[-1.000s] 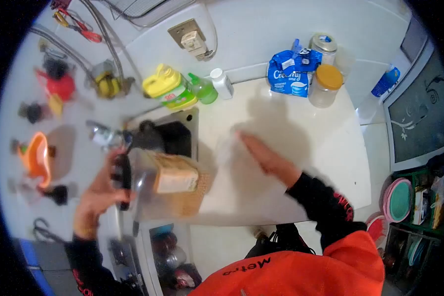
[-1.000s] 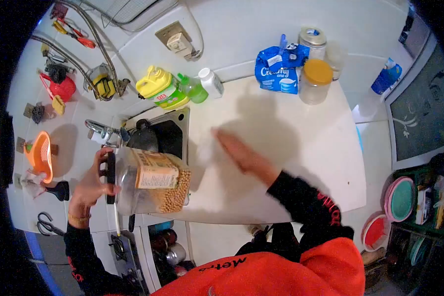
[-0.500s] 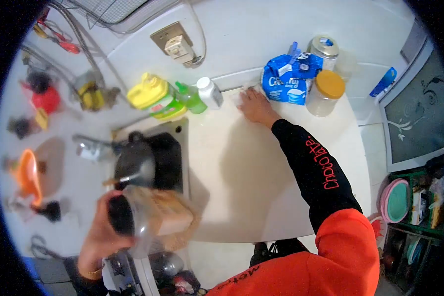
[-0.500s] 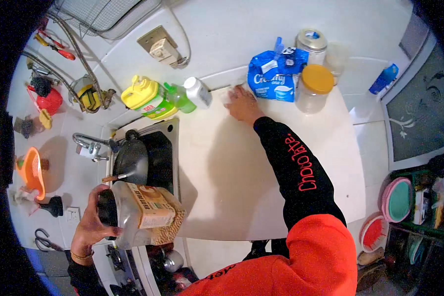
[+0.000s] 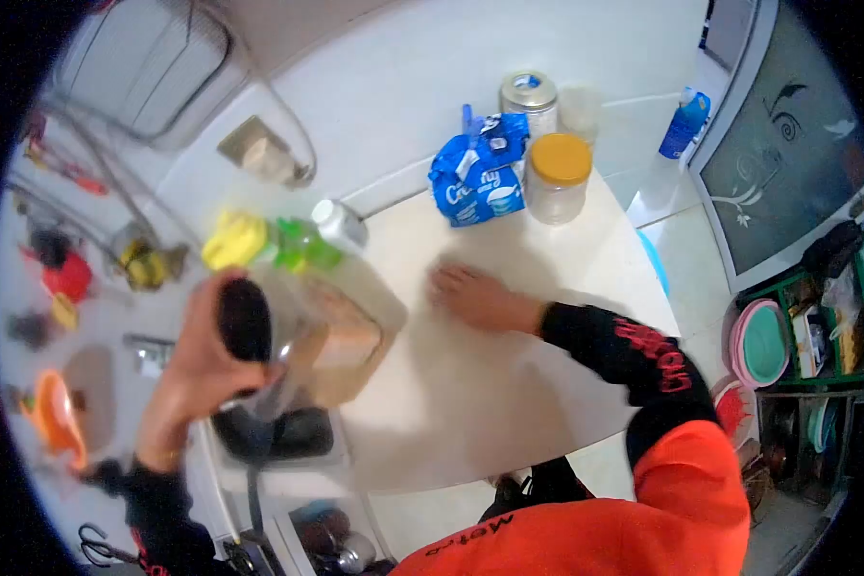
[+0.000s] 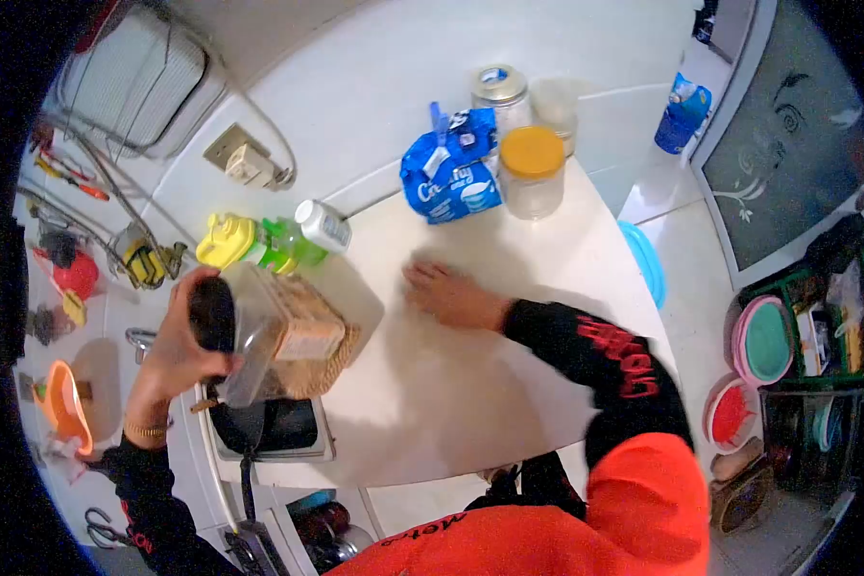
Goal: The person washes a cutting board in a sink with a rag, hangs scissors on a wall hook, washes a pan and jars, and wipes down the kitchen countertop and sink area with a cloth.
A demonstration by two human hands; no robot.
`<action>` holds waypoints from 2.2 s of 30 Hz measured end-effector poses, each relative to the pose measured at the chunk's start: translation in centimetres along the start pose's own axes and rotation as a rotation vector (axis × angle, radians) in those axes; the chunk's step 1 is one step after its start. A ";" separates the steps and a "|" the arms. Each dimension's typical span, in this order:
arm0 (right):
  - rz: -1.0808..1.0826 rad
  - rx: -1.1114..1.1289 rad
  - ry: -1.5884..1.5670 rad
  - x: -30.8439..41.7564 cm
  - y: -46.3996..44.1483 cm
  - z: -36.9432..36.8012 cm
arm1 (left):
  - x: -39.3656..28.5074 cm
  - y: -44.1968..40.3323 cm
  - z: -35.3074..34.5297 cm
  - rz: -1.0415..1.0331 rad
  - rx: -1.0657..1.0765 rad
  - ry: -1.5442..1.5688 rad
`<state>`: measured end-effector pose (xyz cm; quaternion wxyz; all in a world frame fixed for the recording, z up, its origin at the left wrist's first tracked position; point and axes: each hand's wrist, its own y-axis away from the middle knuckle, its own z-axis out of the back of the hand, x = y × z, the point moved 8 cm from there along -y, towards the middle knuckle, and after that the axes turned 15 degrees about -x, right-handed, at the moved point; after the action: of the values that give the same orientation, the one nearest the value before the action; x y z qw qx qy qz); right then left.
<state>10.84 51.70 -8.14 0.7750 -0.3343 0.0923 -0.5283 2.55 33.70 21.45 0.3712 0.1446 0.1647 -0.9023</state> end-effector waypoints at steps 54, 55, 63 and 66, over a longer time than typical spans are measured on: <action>-0.702 -0.172 -0.008 -17.9 -8.7 4.1 | 9.1 13.9 -8.7 0.508 -0.277 0.167; -0.744 -0.024 0.107 -18.5 -7.6 2.3 | 9.8 14.7 -9.1 0.488 -0.303 0.227; -0.281 -0.015 0.355 -10.1 0.4 2.1 | 9.8 16.3 -11.2 0.471 -0.170 0.297; -0.102 0.006 0.153 -3.4 7.0 4.6 | 8.1 15.6 -10.7 0.413 -0.201 0.334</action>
<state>17.04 58.15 -9.65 0.7389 -0.2950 0.1324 -0.5912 9.66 22.55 5.70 0.5271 0.2844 0.2793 -0.7505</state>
